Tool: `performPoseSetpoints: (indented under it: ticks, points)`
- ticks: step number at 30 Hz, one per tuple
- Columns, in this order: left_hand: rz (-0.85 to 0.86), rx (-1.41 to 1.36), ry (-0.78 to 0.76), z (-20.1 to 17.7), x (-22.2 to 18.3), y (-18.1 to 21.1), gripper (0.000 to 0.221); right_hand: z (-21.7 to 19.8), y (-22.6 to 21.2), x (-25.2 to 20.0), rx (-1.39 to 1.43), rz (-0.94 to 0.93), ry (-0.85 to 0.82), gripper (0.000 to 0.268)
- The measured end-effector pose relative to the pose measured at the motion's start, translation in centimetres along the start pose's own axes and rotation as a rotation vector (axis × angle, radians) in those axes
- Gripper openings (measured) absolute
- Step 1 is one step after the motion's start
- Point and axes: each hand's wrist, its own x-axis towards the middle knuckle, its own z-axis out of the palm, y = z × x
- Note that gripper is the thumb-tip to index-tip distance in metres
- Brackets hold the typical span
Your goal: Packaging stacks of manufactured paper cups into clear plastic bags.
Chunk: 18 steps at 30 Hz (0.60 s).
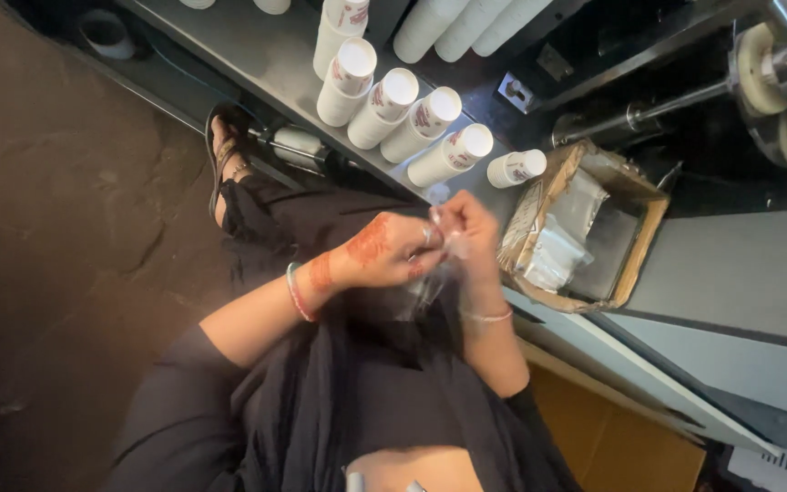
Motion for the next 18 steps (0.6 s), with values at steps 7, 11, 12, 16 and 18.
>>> performPoseSetpoints:
  ticks: [7, 11, 12, 16, 18]
  points:
    - [-0.478, -1.264, 0.319, -1.2, 7.1, -1.1, 0.012, -5.2, -6.6, 9.6, 0.273, 0.035, 0.157, 0.009]
    - [-0.675, -1.347, 0.589, 1.1, 7.4, -3.7, 0.013, -4.9, -2.6, 12.5, -0.126, -0.046, 0.033, 0.01]
    - [-0.811, -1.248, 0.667, 2.1, 7.1, -4.8, 0.015, -5.3, -0.1, 12.7, -0.297, -0.26, -0.097, 0.009]
    - [-0.887, -0.891, 0.652, 5.3, 1.7, -8.8, 0.02, -4.3, 10.3, 9.1, -0.299, 0.111, -0.033, 0.019]
    - [-0.834, -0.584, 0.604, 7.3, -1.4, -11.6, 0.022, -2.7, 10.2, 7.7, -0.442, -0.067, -0.072, 0.013]
